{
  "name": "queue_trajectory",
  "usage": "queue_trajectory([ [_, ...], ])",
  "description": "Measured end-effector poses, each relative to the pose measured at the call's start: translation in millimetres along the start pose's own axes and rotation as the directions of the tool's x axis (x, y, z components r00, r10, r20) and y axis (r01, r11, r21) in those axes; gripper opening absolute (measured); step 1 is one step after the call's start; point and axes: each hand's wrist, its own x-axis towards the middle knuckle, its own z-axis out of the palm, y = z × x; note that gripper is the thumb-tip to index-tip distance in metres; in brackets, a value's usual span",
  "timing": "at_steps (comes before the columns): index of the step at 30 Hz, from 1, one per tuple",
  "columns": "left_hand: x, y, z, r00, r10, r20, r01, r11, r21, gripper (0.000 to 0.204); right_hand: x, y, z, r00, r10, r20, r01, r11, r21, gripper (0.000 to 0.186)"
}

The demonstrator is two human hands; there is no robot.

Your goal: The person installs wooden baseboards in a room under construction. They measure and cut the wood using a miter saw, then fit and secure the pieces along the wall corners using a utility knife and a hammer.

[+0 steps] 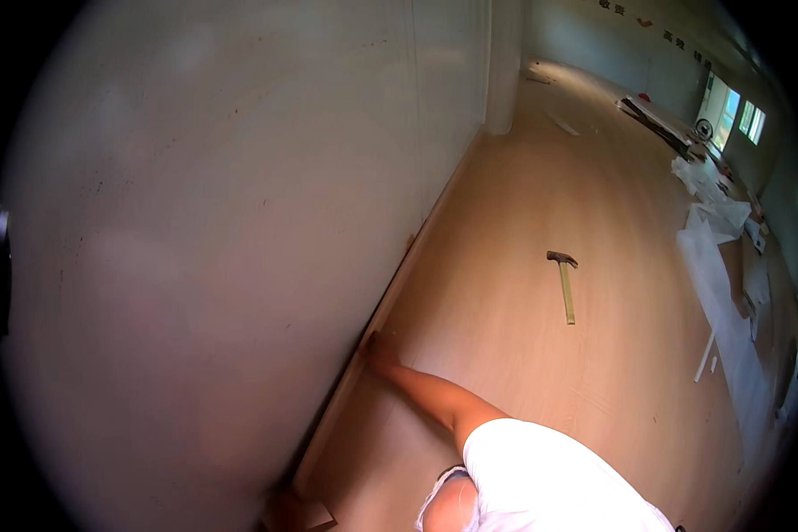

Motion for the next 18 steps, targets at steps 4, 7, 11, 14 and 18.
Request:
queue_trajectory([
  [4, 6, -3, 11, 1.000, 0.004, 0.006, -0.004, 1.000, -0.003, 0.038, 12, 10, 15, 0.997, 0.044, -0.066, -0.038, 0.996, 0.086, 0.066],
  [7, 14, -2, 23, 1.000, 0.020, 0.016, -0.020, 1.000, 0.003, 0.038, 9, 31, 14, 0.974, 0.013, -0.224, 0.018, 0.991, 0.134, 0.067],
  [11, 10, -25, 17, 1.000, -0.022, 0.009, 0.021, 0.999, 0.037, 0.037, 1, 3, 22, 0.997, 0.019, -0.079, -0.002, 0.979, 0.205, 0.062],
  [14, 14, -27, 20, 1.000, -0.005, 0.005, 0.005, 0.999, 0.033, 0.036, 2, 3, 25, 0.978, 0.018, -0.207, 0.022, 0.982, 0.190, 0.059],
  [18, 13, -26, 31, 0.998, -0.038, -0.055, 0.025, 0.975, -0.222, 0.036, 4, 8, 26, 0.970, 0.029, -0.241, 0.032, 0.969, 0.244, 0.056],
])
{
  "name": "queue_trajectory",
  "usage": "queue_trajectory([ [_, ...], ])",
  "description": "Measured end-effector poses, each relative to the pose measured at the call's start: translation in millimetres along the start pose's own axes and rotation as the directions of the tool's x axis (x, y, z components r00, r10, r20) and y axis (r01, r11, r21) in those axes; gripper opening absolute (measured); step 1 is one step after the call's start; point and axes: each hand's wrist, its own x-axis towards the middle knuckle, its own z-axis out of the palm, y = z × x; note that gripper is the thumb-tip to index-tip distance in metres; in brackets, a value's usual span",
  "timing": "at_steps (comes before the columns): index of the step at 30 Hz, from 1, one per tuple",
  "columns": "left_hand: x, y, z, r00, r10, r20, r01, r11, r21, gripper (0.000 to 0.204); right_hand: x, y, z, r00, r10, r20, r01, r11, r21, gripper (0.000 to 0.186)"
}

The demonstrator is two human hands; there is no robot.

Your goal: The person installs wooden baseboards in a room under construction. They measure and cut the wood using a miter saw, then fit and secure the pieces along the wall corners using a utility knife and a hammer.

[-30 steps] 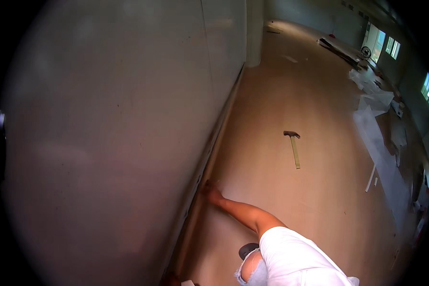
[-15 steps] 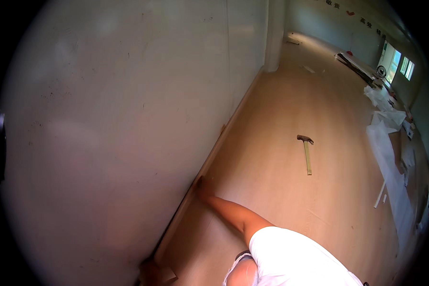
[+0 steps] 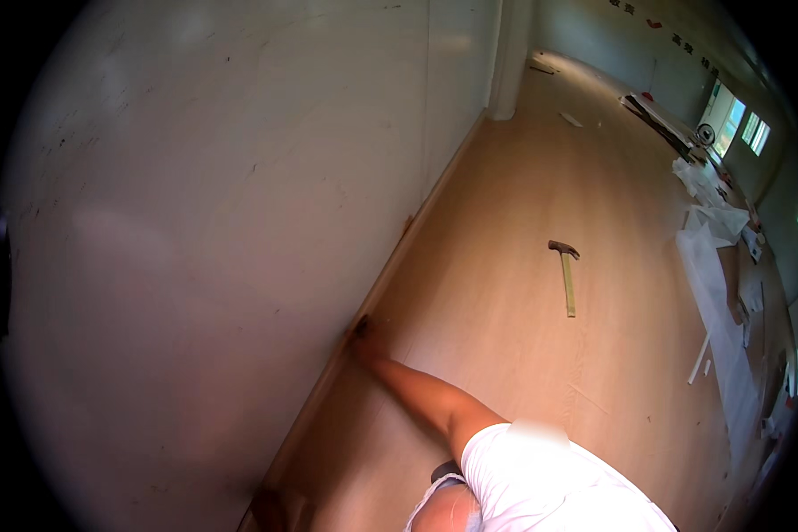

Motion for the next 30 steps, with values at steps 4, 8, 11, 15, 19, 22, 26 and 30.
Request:
queue_trajectory([
  [4, -6, -14, 19, 0.985, -0.158, -0.066, 0.105, 0.860, -0.499, 0.038, -8, -10, 1, 0.999, -0.021, -0.034, 0.021, 1.000, -0.008, 0.055],
  [8, 16, -71, 61, 0.990, -0.137, -0.013, 0.122, 0.919, -0.375, 0.042, 2, 17, -3, 0.994, 0.036, 0.099, -0.042, 0.997, 0.059, 0.057],
  [11, 19, -63, 58, 0.922, 0.134, -0.364, -0.126, 0.991, 0.046, 0.037, 15, 15, 17, 0.992, -0.124, -0.019, 0.122, 0.989, -0.078, 0.050],
  [15, 16, -38, 20, 0.973, -0.012, -0.230, -0.026, 0.987, -0.161, 0.039, 32, 26, 36, 0.975, -0.212, -0.065, 0.211, 0.977, -0.021, 0.024],
  [19, 17, 0, 14, 0.971, -0.188, -0.149, 0.180, 0.981, -0.065, 0.047, 17, 40, -7, 0.947, -0.132, 0.293, -0.010, 0.900, 0.437, 0.018],
  [22, 3, -2, 7, 0.967, -0.166, -0.192, 0.155, 0.985, -0.070, 0.052, 25, 20, 2, 0.931, 0.007, 0.366, -0.095, 0.970, 0.224, 0.038],
  [26, -50, 27, -19, 0.973, -0.220, 0.069, 0.228, 0.963, -0.144, 0.053, -59, -16, 16, 0.916, 0.032, 0.400, -0.116, 0.976, 0.186, 0.049],
  [30, -105, 29, -26, 0.932, -0.241, 0.270, 0.306, 0.922, -0.236, 0.056, -139, -41, 25, 0.901, -0.013, 0.434, -0.085, 0.975, 0.204, 0.048],
])
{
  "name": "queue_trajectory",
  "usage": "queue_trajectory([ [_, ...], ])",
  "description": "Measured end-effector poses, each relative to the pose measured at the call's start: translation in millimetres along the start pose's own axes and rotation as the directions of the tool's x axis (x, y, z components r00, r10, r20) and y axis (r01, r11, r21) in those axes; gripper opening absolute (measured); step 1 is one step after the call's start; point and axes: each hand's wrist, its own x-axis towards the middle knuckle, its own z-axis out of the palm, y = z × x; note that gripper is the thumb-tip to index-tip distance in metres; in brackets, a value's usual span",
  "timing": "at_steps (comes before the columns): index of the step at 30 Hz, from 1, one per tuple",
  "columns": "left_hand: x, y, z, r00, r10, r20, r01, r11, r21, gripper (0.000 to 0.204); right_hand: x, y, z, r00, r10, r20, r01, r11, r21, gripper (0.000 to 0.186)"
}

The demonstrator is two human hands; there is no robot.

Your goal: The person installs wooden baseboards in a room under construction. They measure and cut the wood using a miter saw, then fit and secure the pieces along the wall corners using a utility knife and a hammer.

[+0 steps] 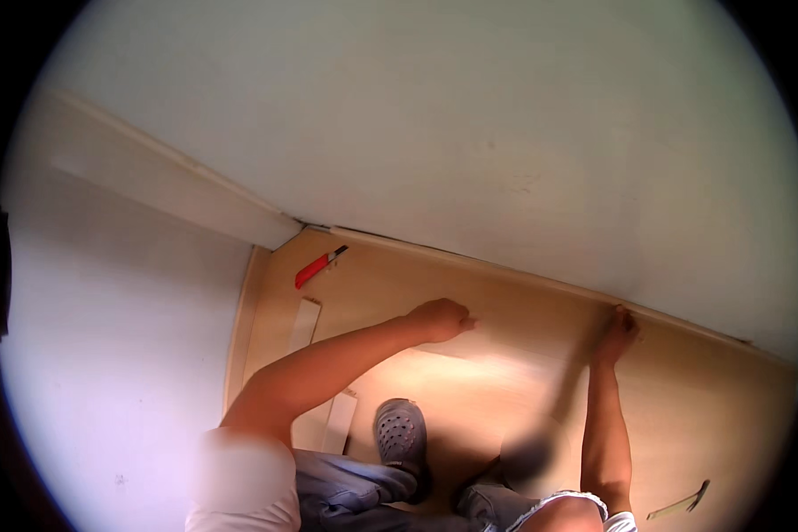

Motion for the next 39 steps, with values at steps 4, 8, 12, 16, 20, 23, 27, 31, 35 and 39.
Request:
queue_trajectory([
  [4, -79, -40, -8, 0.998, -0.005, 0.061, 0.004, 1.000, 0.017, 0.059, -40, -7, 37, 0.987, -0.145, 0.066, 0.148, 0.989, -0.031, 0.042],
  [8, -171, -115, -15, 0.988, -0.122, 0.089, 0.122, 0.992, 0.007, 0.056, -76, -26, 82, 0.990, -0.101, 0.095, 0.098, 0.995, 0.037, 0.038],
  [12, -253, -132, -27, 0.961, -0.270, 0.062, 0.277, 0.945, -0.175, 0.041, -48, -17, 103, 0.983, -0.005, 0.182, -0.015, 0.994, 0.105, 0.036],
  [16, -349, -142, -25, 0.920, -0.392, 0.023, 0.379, 0.873, -0.306, 0.036, -101, -51, 106, 0.961, 0.021, 0.277, -0.062, 0.988, 0.140, 0.033],
  [20, -377, -140, -5, 0.872, -0.484, -0.072, 0.422, 0.819, -0.389, 0.033, -117, -88, 120, 0.980, 0.111, 0.164, -0.156, 0.943, 0.294, 0.031],
  [23, -397, -155, 10, 0.876, -0.449, -0.176, 0.376, 0.865, -0.334, 0.032, -125, -103, 116, 0.987, 0.120, 0.103, -0.134, 0.981, 0.143, 0.030],
  [27, -354, -209, -1, 0.785, -0.443, -0.433, 0.328, 0.890, -0.316, 0.032, -88, -85, 114, 0.987, -0.016, 0.158, 0.002, 0.996, 0.088, 0.028],
  [31, -288, -276, -12, 0.545, -0.341, -0.766, 0.273, 0.936, -0.222, 0.033, -50, -84, 55, 0.725, -0.119, 0.678, 0.289, 0.947, -0.142, 0.025],
  [35, -244, -331, -34, 0.434, -0.385, -0.815, 0.314, 0.912, -0.264, 0.032, -108, -126, 7, 0.690, 0.061, 0.722, -0.001, 0.997, -0.083, 0.014],
  [39, -195, -347, -64, 0.459, -0.346, -0.818, 0.392, 0.905, -0.162, 0.031, -178, -147, -46, 0.648, 0.218, 0.730, 0.006, 0.957, -0.291, 0.028],
])
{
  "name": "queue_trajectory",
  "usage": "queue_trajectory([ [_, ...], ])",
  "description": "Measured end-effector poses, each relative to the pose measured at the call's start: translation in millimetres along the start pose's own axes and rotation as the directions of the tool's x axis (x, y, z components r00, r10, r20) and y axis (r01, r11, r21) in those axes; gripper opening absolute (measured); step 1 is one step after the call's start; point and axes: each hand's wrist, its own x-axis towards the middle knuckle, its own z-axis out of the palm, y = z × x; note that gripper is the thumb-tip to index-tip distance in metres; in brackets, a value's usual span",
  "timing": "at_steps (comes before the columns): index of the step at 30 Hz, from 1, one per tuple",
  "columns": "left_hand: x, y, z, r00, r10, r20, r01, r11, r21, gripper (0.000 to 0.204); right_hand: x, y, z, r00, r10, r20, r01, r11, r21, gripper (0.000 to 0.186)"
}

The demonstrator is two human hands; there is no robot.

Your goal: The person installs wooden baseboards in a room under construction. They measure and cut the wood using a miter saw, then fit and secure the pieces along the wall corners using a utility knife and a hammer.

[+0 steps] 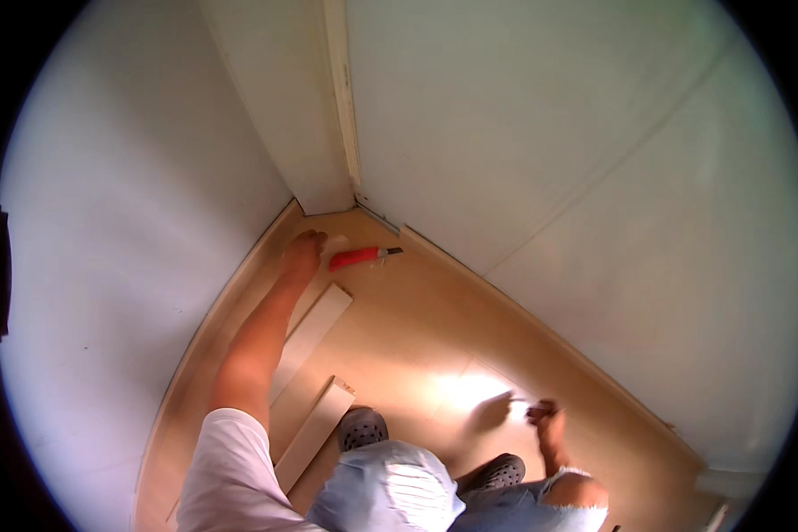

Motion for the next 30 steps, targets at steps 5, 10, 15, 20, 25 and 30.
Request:
queue_trajectory([
  [5, 50, -35, 59, 0.984, 0.108, -0.144, -0.090, 0.988, 0.128, 0.027, -64, -76, 71, 0.895, 0.122, 0.428, -0.033, 0.977, -0.209, 0.025],
  [10, 85, -60, 71, 0.844, 0.316, -0.434, -0.278, 0.949, 0.151, 0.031, -57, -169, 118, 0.865, 0.215, 0.454, -0.185, 0.977, -0.111, 0.047],
  [15, 98, -23, 62, 0.907, 0.274, -0.319, -0.196, 0.947, 0.255, 0.034, -36, -151, 133, 0.932, -0.101, 0.348, 0.287, 0.791, -0.541, 0.046],
  [20, 80, -42, 65, 0.862, 0.230, -0.452, -0.165, 0.970, 0.180, 0.033, -11, -133, 136, 0.951, -0.007, 0.308, 0.169, 0.847, -0.503, 0.050],
  [25, 86, -41, 51, 0.847, 0.209, -0.489, -0.160, 0.977, 0.141, 0.035, -14, -128, 156, 0.916, 0.089, 0.392, 0.107, 0.886, -0.452, 0.063],
  [30, 86, -46, 44, 0.880, 0.214, -0.424, -0.177, 0.976, 0.126, 0.034, 1, -112, 160, 0.871, 0.187, 0.454, 0.047, 0.889, -0.456, 0.064],
])
